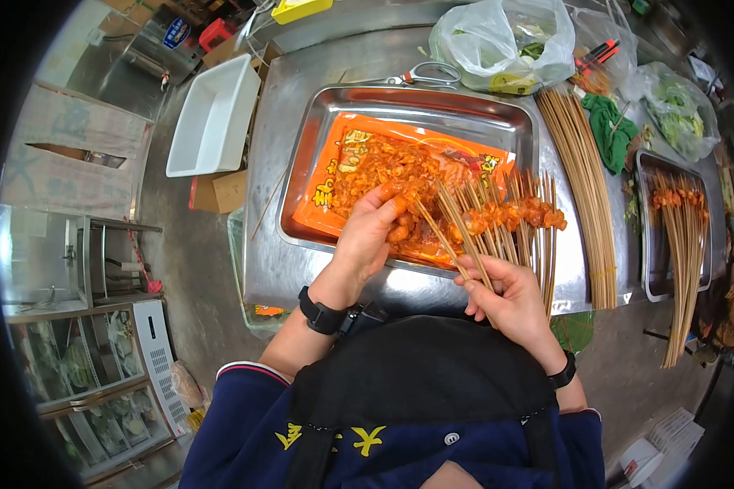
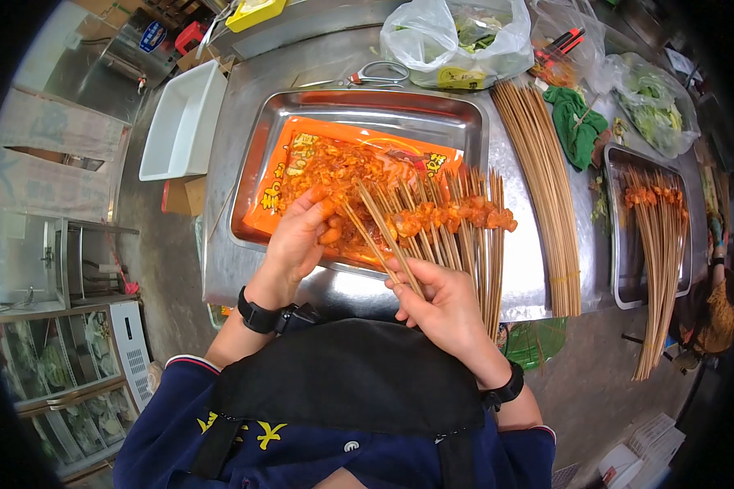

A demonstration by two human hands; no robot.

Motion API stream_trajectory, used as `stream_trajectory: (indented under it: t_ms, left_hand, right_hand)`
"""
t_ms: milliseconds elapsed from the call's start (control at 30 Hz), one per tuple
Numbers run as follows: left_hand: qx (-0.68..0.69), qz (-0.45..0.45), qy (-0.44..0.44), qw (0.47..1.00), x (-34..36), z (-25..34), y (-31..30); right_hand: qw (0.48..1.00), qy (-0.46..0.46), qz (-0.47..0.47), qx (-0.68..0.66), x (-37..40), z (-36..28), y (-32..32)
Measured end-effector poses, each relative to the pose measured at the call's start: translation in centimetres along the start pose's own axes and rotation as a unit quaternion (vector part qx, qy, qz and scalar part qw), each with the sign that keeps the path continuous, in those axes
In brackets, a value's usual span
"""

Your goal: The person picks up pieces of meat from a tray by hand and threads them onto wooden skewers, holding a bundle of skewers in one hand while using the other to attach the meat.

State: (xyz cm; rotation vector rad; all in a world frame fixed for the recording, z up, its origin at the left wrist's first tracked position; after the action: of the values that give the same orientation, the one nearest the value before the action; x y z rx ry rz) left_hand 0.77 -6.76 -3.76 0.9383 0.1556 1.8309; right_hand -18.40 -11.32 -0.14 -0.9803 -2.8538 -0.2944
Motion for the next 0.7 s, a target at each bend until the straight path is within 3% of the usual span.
stream_trajectory:
  t_ms: [67,100,167,500,700]
  left_hand:
    - [0.032,-0.096,-0.021,0.995,0.3,0.4,0.8]
    - [0.031,-0.096,-0.021,0.995,0.6,0.6,1.6]
    - [0.048,0.020,0.028,0.998,1.4,1.4,2.2]
    - [0.050,0.041,0.048,0.997,0.9,1.1,0.7]
    - [0.078,0.004,0.069,0.995,1.1,1.5,1.0]
  right_hand:
    - [1.000,0.000,0.001,0.001,0.0,0.0,0.0]
    - [1.000,-0.003,0.001,0.006,-0.1,0.0,0.0]
    - [1.000,-0.006,0.001,0.010,0.0,0.0,0.0]
    - [1.000,-0.004,0.003,0.021,0.1,-0.4,0.1]
    - [1.000,-0.006,0.003,0.019,0.1,-0.2,0.1]
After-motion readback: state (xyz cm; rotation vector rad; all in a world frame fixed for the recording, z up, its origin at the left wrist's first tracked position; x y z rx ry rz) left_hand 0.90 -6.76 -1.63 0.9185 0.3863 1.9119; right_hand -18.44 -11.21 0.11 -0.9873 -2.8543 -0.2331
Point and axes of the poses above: each hand's wrist, its own x-axis away from the middle knuckle, its own y-axis out of the palm, z = x × y, the point moved 6 cm from there along -x, towards the middle knuckle, and after that the axes turned 15 degrees about -y, right-handed, at the moved point
